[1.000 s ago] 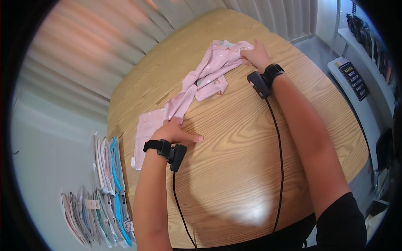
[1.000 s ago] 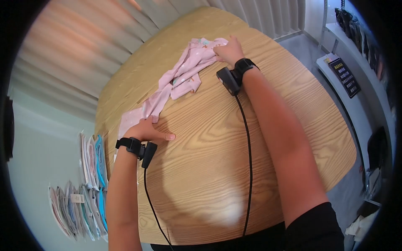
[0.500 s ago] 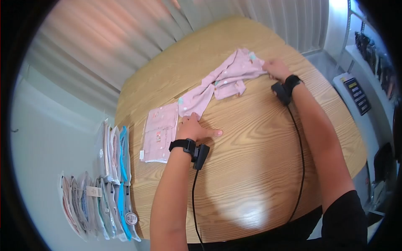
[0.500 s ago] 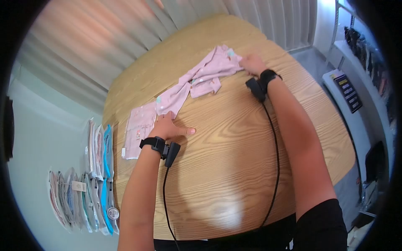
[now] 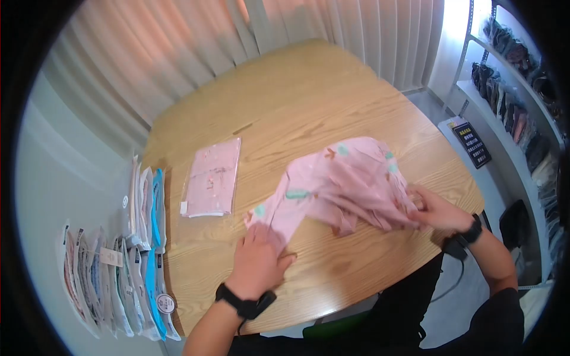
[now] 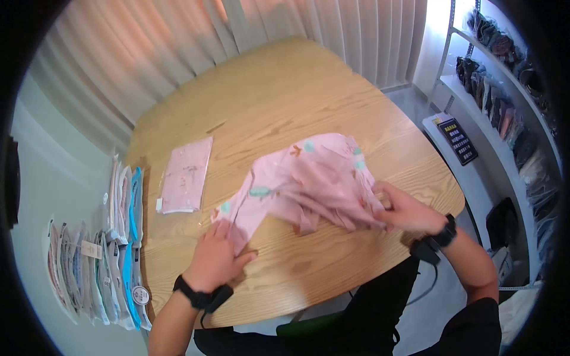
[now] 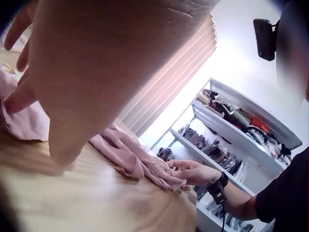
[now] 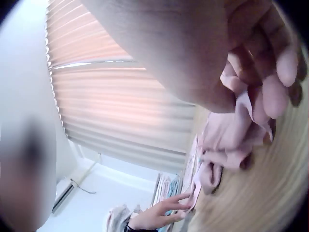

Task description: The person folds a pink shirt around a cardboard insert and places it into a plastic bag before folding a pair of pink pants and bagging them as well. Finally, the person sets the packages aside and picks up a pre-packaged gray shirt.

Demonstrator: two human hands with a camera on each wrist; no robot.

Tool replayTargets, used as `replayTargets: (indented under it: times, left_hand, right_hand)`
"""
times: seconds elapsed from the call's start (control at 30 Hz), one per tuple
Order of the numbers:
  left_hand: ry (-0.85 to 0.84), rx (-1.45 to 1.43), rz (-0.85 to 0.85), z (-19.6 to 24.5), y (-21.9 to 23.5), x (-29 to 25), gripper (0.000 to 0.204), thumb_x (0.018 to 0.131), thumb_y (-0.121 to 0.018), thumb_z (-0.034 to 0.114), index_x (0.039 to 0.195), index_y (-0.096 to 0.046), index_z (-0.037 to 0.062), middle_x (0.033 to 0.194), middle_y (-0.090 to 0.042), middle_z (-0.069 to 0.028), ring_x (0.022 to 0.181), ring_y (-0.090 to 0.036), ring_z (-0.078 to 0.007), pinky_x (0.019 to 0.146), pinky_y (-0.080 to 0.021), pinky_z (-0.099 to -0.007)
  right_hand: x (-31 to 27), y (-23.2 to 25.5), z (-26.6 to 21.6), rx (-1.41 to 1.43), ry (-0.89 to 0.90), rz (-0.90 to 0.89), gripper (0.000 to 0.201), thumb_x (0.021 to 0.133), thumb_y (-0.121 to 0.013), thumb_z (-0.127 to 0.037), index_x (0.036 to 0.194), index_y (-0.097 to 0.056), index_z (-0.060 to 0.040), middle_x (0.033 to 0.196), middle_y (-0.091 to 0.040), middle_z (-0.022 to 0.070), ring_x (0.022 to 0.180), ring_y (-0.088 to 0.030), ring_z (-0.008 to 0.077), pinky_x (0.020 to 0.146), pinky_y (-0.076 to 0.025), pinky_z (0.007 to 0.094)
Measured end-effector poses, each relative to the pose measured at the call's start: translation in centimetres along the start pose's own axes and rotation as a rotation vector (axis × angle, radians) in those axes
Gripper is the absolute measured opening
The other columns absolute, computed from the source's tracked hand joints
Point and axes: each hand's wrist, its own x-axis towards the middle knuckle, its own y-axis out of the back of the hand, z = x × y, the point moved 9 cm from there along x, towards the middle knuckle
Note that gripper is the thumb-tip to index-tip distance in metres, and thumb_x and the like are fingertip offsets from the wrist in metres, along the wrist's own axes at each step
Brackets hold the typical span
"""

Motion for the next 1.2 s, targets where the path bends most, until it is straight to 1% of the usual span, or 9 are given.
replayTargets:
  times: [0.13, 0.2, 0.33, 0.4, 0.5, 0.6, 0.67, 0.83, 1.2]
  left_hand:
    - [0.006, -0.150, -0.031, -0.1, -1.0, -4.3, 0.046, 0.086, -0.067, 0.039, 0.103, -0.068, -0.0037, 0.122, -0.058, -0.0257, 0.115, -0.055, -0.0407, 0.100, -0.043, -0.0447]
    - [-0.010, -0.181, -0.025, -0.6, -1.4, -4.5, 0.044, 0.087, -0.066, 0.038, 0.101, -0.069, -0.0035, 0.120, -0.059, -0.0267, 0.113, -0.057, -0.0409, 0.100, -0.043, -0.0439]
    - [0.023, -0.238, 0.098, -1.7, 0.6, -4.2, 0.033, 0.088, -0.064, 0.031, 0.099, -0.067, -0.0006, 0.113, -0.062, -0.0281, 0.108, -0.059, -0.0413, 0.093, -0.047, -0.0437]
    - [0.334, -0.404, -0.166, -3.6, -0.6, -4.3, 0.033, 0.089, -0.063, 0.028, 0.107, -0.063, 0.0001, 0.111, -0.063, -0.0283, 0.112, -0.057, -0.0431, 0.096, -0.046, -0.0432]
    - [0.230, -0.229, 0.025, -6.5, -2.4, -4.8, 0.036, 0.086, -0.065, 0.019, 0.117, -0.058, 0.0010, 0.118, -0.060, -0.0272, 0.119, -0.052, -0.0436, 0.102, -0.043, -0.0430]
    - [-0.017, -0.115, 0.196, -0.9, 0.2, -5.6, 0.044, 0.082, -0.070, 0.013, 0.122, -0.056, 0.0012, 0.131, -0.052, -0.0261, 0.124, -0.048, -0.0428, 0.105, -0.040, -0.0460]
    - [-0.176, -0.411, 0.065, 5.2, -0.2, -6.0, 0.051, 0.080, -0.073, 0.014, 0.126, -0.055, 0.0016, 0.135, -0.049, -0.0250, 0.127, -0.046, -0.0423, 0.106, -0.039, -0.0480]
    - [-0.462, -0.515, 0.001, 15.0, -1.9, -6.8, 0.063, 0.085, -0.070, 0.028, 0.138, -0.047, 0.0030, 0.147, -0.039, -0.0228, 0.136, -0.037, -0.0379, 0.109, -0.034, -0.0467]
    - [-0.339, -0.300, 0.016, 11.0, -3.5, -8.7, 0.054, 0.081, -0.073, 0.030, 0.121, -0.056, -0.0009, 0.120, -0.055, -0.0155, 0.117, -0.052, -0.0332, 0.103, -0.040, -0.0461]
  right_hand:
    - [-5.4, 0.3, 0.1, -0.529, -0.024, 0.137, 0.051, 0.090, -0.067, -0.017, 0.133, -0.043, -0.0052, 0.088, -0.060, 0.0080, 0.069, -0.062, 0.0142, 0.062, -0.051, 0.0294]
    - [-7.4, 0.4, -4.3, -0.811, 0.365, 0.549, 0.054, 0.087, -0.070, -0.019, 0.132, -0.045, -0.0038, 0.107, -0.054, 0.0124, 0.077, -0.061, 0.0175, 0.067, -0.050, 0.0309]
    - [-6.0, 0.2, -0.9, -0.649, 0.203, 0.362, 0.048, 0.083, -0.074, -0.020, 0.123, -0.053, -0.0029, 0.108, -0.049, 0.0133, 0.085, -0.056, 0.0206, 0.071, -0.049, 0.0306]
    - [-5.6, 0.3, -0.7, -0.688, 0.241, 0.386, 0.039, 0.082, -0.074, -0.017, 0.113, -0.055, -0.0023, 0.100, -0.050, 0.0112, 0.082, -0.055, 0.0213, 0.069, -0.049, 0.0311]
    - [-5.2, 0.4, -0.2, -0.806, 0.275, 0.337, 0.032, 0.081, -0.074, -0.013, 0.102, -0.053, -0.0022, 0.095, -0.052, 0.0095, 0.084, -0.055, 0.0183, 0.069, -0.047, 0.0290]
    - [-4.4, 1.7, 2.1, -0.498, 0.073, 0.333, 0.027, 0.081, -0.072, -0.009, 0.098, -0.051, -0.0028, 0.089, -0.054, 0.0057, 0.084, -0.054, 0.0145, 0.071, -0.045, 0.0266]
    - [-4.5, 1.7, 2.0, -0.327, 0.236, 0.340, 0.025, 0.084, -0.069, -0.006, 0.100, -0.050, -0.0040, 0.086, -0.055, 0.0016, 0.081, -0.054, 0.0098, 0.070, -0.044, 0.0246]
    - [-3.6, 1.6, 2.8, 0.030, 0.108, 0.332, 0.021, 0.089, -0.064, -0.004, 0.105, -0.050, -0.0066, 0.086, -0.056, -0.0034, 0.077, -0.053, 0.0048, 0.066, -0.044, 0.0206]
    - [-4.1, 3.8, 4.3, 0.304, 0.113, 0.424, 0.012, 0.095, -0.058, -0.009, 0.106, -0.054, -0.0116, 0.091, -0.059, -0.0054, 0.075, -0.054, 0.0011, 0.061, -0.040, 0.0165]
